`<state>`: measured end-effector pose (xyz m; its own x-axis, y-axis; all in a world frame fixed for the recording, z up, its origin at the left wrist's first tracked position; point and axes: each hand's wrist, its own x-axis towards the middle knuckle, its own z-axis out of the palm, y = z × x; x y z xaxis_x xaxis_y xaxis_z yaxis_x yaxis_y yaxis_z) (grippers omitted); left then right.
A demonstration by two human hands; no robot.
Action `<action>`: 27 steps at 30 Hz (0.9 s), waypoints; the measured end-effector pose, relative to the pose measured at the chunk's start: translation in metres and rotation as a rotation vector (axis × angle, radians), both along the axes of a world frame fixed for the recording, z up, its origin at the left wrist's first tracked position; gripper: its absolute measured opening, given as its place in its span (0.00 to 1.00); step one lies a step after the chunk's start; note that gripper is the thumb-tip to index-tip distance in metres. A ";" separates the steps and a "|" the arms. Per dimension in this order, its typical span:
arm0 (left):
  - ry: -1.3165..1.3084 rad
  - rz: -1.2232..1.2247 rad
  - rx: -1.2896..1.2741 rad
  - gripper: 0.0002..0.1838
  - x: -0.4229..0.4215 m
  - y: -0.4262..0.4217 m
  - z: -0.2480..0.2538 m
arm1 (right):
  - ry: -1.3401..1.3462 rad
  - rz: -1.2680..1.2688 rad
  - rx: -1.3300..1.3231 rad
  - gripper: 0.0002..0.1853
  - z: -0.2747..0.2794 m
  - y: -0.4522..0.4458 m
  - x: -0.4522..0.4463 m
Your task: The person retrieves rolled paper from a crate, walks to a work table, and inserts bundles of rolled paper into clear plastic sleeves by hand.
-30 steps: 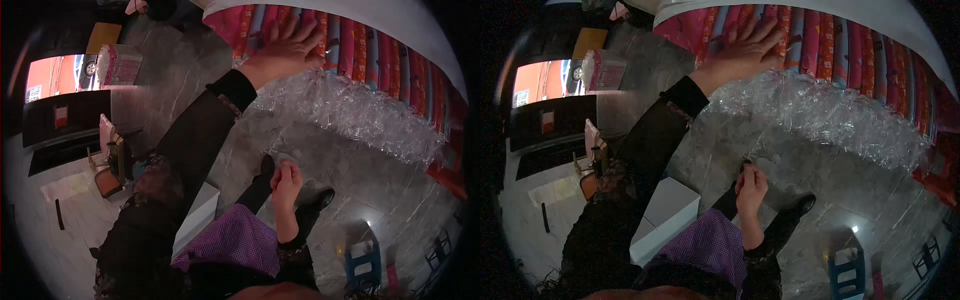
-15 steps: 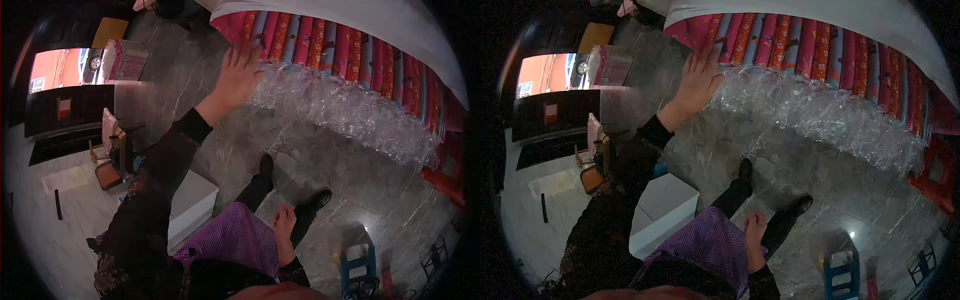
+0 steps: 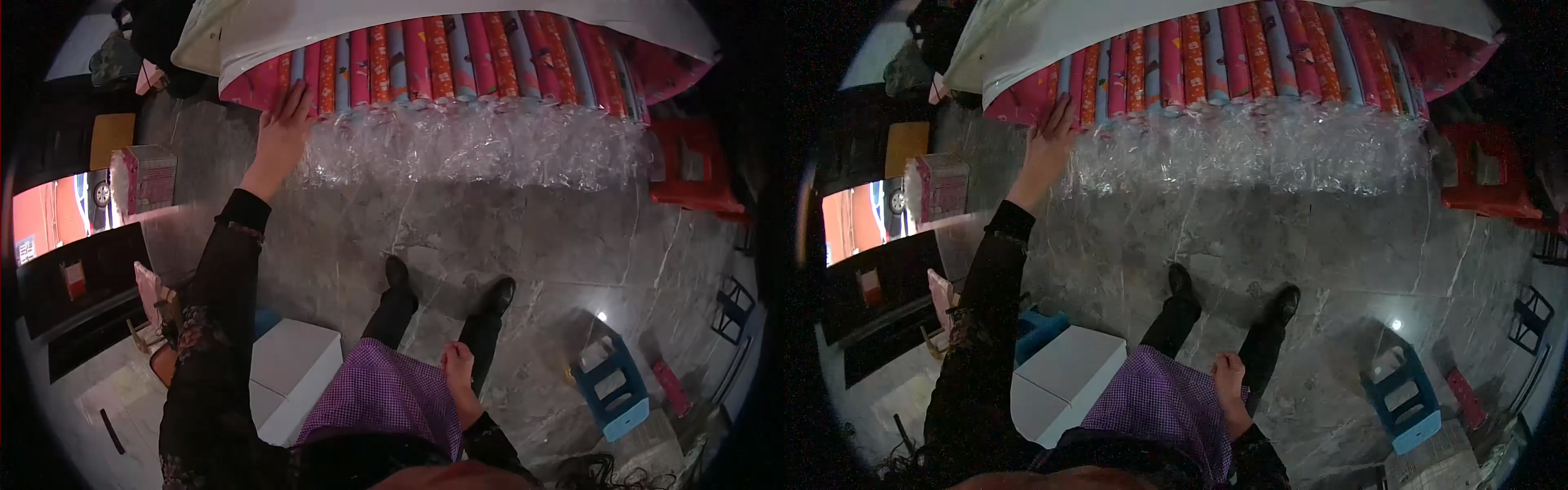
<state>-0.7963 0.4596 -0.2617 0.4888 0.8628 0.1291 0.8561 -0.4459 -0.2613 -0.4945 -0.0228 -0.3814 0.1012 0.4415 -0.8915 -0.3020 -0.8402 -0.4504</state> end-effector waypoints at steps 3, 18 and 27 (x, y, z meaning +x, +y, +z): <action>0.002 0.031 -0.015 0.31 -0.002 -0.001 -0.001 | -0.020 -0.101 -0.011 0.10 0.012 -0.004 0.012; 0.261 0.101 -0.706 0.25 0.111 -0.175 0.108 | -0.106 -0.642 -0.507 0.11 0.064 -0.264 0.112; -0.055 0.189 -1.417 0.18 0.146 -0.396 0.135 | -0.048 -0.758 -0.324 0.06 0.112 -0.259 0.225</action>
